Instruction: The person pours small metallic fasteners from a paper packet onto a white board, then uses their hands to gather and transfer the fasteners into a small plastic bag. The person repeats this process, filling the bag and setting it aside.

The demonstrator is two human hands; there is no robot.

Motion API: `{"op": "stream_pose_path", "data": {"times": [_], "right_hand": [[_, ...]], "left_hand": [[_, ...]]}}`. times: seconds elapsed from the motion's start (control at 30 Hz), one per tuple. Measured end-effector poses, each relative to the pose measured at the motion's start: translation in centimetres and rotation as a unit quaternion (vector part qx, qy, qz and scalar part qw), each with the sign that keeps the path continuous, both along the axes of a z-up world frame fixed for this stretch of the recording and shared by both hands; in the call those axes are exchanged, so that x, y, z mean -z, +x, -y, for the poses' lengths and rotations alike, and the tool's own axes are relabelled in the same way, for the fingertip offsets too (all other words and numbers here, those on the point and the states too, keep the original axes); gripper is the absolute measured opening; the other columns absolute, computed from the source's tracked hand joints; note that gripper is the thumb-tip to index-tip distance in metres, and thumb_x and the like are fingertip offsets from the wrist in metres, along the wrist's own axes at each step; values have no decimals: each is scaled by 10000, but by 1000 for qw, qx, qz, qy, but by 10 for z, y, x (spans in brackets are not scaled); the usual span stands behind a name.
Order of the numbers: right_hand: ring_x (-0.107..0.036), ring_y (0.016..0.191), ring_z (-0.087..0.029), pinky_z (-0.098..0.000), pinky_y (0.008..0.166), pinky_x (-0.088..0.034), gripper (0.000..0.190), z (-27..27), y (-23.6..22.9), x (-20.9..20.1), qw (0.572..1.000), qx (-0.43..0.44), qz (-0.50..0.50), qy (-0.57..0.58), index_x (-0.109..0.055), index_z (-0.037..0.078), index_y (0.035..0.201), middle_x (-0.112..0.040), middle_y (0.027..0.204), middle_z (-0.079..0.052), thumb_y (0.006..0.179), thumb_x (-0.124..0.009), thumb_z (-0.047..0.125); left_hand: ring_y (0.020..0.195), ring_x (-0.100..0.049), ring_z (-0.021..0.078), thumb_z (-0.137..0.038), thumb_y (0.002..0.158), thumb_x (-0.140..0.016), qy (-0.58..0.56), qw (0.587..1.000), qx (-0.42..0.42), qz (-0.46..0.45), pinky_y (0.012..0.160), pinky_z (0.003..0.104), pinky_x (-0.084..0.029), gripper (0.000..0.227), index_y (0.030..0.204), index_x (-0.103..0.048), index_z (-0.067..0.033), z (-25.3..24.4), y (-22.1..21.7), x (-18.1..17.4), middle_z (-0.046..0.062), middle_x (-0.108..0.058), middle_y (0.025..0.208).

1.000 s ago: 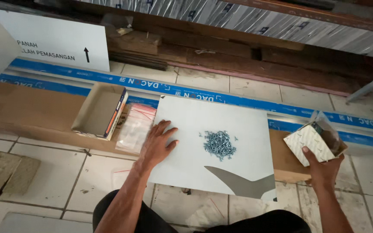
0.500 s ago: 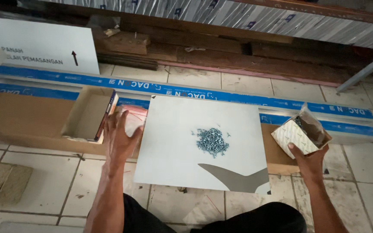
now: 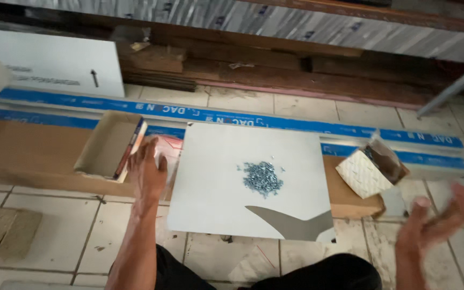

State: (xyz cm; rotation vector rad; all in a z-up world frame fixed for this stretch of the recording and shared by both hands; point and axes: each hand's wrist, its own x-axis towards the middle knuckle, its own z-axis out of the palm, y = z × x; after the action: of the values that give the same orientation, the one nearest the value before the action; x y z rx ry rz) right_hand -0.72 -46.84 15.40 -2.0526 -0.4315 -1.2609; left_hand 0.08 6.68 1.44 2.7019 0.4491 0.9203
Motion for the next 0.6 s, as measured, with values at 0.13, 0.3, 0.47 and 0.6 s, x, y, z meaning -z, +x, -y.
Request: {"op": "stream_pose_path", "data": {"times": [0.13, 0.3, 0.47, 0.6], "right_hand": [[-617, 1209, -290, -393, 1086, -485, 53, -1, 35, 50, 986, -90, -115, 76, -613, 11, 1067, -636, 1274, -197, 1072, -580, -30], [-789, 935, -338, -479, 813, -621, 290, -148, 23, -4, 819, -324, -472, 35, -708, 119, 1224, -774, 1098, -133, 973, -563, 134], [-734, 834, -225, -360, 740, -588, 220, -206, 27, -11, 842, -319, -430, -68, -729, 162, 1128, -740, 1067, -36, 1002, -559, 225], [-736, 953, -269, -393, 815, -609, 180, -223, 28, -30, 806, -298, -495, -125, -700, 188, 1113, -725, 1049, -46, 985, -590, 251]], "left_hand": [[1238, -530, 406, -136, 881, -622, -65, 985, 148, 52, 1013, 506, -419, 629, 1495, -487, -134, 49, -12, -50, 185, -597, 1379], [1275, -567, 308, -83, 798, -666, -171, 935, 294, 99, 1145, 432, -389, 668, 1453, -554, -157, 108, -17, -57, 73, -613, 1394], [1225, -617, 234, -42, 793, -688, -224, 917, 326, 38, 1072, 442, -419, 776, 1521, -459, -180, 127, -31, -65, 20, -604, 1401], [1188, -628, 209, -77, 751, -748, -213, 924, 319, 11, 1054, 439, -415, 859, 1538, -422, -183, 124, -27, -53, 18, -580, 1415]]}}
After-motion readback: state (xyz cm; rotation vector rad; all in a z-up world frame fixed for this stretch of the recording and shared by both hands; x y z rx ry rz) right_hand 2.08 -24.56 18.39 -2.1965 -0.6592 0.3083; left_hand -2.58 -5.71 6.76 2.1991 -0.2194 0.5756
